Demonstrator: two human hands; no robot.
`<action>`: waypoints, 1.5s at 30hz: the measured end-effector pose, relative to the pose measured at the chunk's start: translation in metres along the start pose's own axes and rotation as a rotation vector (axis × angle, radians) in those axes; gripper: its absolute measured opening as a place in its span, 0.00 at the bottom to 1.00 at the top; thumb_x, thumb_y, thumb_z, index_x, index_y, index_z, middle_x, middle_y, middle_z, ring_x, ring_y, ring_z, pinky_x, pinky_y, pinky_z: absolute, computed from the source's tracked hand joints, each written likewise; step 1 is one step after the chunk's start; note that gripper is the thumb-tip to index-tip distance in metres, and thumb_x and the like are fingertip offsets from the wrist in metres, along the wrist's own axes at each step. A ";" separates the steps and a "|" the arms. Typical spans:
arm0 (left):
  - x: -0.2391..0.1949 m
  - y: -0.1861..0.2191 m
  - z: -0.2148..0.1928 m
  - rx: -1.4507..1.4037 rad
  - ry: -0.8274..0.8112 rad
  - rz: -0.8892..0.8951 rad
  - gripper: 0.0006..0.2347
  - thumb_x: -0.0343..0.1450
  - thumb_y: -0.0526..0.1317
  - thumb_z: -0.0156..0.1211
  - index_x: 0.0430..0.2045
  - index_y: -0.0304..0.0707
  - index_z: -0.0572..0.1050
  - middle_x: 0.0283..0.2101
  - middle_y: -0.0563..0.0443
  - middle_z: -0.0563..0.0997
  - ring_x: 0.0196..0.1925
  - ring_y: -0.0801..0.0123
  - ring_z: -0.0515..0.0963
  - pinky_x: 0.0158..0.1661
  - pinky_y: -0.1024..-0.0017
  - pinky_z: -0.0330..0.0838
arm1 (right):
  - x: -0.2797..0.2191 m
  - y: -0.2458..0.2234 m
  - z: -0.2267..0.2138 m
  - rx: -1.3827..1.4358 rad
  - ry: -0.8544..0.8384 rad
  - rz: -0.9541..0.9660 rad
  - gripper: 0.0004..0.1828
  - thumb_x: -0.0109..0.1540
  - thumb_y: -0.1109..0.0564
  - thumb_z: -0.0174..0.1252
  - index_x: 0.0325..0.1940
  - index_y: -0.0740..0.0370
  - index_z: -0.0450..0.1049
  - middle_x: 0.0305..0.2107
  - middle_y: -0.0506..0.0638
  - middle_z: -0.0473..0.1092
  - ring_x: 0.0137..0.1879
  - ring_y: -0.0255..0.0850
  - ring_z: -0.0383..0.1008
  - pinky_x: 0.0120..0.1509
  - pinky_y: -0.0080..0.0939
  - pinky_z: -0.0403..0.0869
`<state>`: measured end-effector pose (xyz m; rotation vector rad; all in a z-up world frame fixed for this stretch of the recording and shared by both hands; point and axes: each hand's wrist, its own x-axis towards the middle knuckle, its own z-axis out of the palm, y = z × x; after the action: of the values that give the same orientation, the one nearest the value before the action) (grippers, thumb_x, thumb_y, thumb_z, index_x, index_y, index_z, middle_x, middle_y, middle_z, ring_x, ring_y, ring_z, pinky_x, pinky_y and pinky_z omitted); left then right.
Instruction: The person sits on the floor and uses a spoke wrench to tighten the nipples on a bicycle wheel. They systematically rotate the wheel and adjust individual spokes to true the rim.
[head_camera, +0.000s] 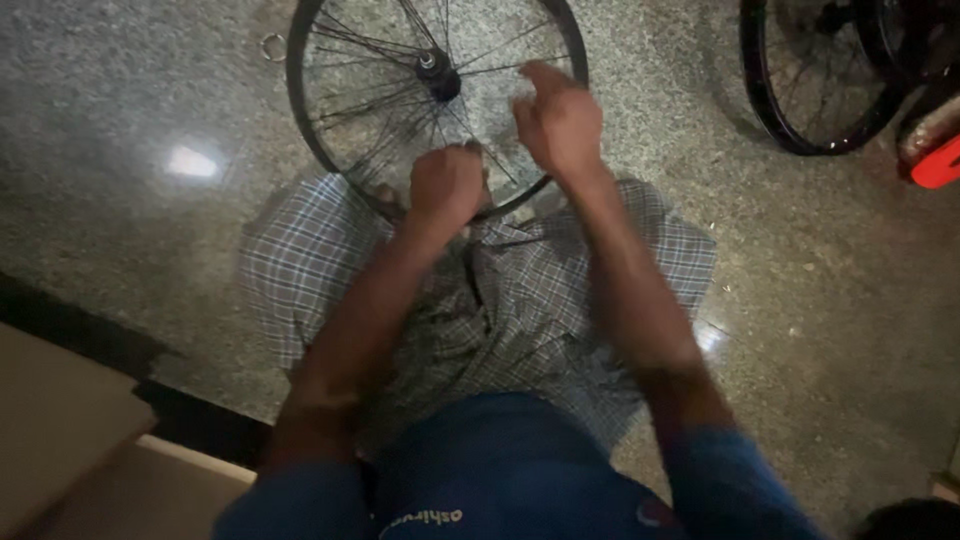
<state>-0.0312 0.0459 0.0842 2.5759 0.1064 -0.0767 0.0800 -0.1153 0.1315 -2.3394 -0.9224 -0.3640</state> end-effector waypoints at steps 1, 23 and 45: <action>0.005 -0.002 0.001 -0.067 0.064 -0.043 0.09 0.66 0.41 0.64 0.28 0.31 0.80 0.28 0.32 0.82 0.32 0.39 0.82 0.35 0.48 0.74 | 0.018 0.004 0.007 -0.041 -0.013 -0.070 0.20 0.59 0.57 0.65 0.55 0.63 0.75 0.40 0.61 0.77 0.41 0.57 0.78 0.43 0.52 0.77; 0.042 -0.010 0.058 -0.486 0.355 -0.388 0.08 0.64 0.34 0.61 0.32 0.29 0.73 0.31 0.30 0.81 0.37 0.35 0.82 0.38 0.48 0.74 | -0.010 0.044 0.095 0.758 -0.426 0.743 0.14 0.64 0.60 0.54 0.51 0.62 0.81 0.28 0.54 0.73 0.27 0.39 0.66 0.29 0.39 0.65; 0.039 0.008 0.024 -0.570 0.272 -0.425 0.12 0.66 0.37 0.61 0.40 0.29 0.71 0.38 0.29 0.82 0.44 0.38 0.82 0.42 0.49 0.76 | 0.034 0.033 0.118 1.827 -0.529 0.976 0.13 0.73 0.53 0.53 0.36 0.56 0.62 0.16 0.44 0.56 0.19 0.35 0.53 0.25 0.40 0.57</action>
<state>0.0070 0.0291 0.0650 1.9460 0.6752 0.1305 0.1316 -0.0437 0.0399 -0.7986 0.0404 1.0868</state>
